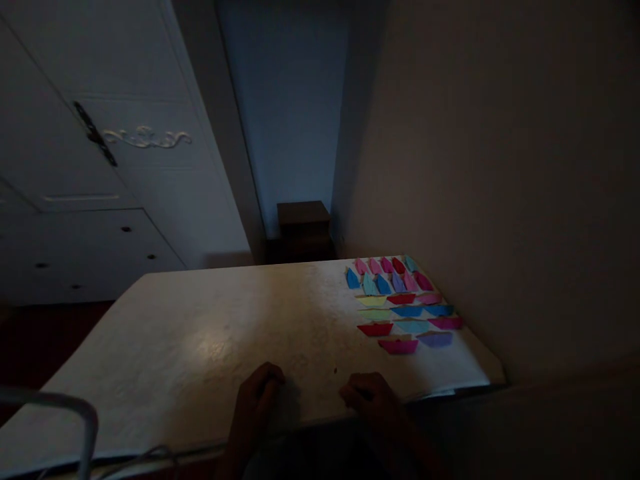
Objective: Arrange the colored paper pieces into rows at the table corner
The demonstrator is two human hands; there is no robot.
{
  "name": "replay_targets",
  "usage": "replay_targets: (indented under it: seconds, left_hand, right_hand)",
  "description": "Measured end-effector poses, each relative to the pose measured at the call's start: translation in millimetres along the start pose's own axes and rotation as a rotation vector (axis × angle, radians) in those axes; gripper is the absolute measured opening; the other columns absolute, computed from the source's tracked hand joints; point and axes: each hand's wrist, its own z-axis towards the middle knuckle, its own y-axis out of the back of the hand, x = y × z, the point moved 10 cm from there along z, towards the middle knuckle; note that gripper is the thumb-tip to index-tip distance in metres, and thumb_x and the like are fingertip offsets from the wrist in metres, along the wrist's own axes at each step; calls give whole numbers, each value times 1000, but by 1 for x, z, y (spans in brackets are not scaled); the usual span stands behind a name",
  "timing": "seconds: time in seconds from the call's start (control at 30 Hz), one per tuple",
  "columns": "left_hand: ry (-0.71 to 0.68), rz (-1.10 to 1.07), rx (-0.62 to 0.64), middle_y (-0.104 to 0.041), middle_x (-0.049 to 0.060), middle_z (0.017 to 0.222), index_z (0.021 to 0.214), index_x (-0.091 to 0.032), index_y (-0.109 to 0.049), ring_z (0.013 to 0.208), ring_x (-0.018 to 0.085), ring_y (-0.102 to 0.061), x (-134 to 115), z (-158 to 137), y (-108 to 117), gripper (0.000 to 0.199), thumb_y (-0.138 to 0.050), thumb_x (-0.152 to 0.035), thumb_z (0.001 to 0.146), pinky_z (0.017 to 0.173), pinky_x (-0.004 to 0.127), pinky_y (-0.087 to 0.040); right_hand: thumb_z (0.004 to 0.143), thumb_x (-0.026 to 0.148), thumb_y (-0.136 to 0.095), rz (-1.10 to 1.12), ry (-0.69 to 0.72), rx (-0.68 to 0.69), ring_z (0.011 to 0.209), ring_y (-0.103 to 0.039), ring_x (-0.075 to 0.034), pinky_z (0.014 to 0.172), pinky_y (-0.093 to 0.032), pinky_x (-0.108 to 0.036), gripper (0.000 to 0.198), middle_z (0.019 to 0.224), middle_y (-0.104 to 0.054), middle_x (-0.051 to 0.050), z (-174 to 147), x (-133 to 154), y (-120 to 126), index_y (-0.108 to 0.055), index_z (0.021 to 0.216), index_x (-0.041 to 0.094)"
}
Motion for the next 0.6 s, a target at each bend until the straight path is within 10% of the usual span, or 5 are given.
replay_targets:
  seconds: [0.6]
  left_hand:
    - [55,130,-20,-66,3,71,70,-20,-62,69,19,-61,-2,0,-5,21,-44,-30,75,68,30,-47]
  right_hand:
    - [86,57,-51,43,28,18,53,-47,-11,51,-34,-24,49,55,-55,0,35,11,7,-61,60,17]
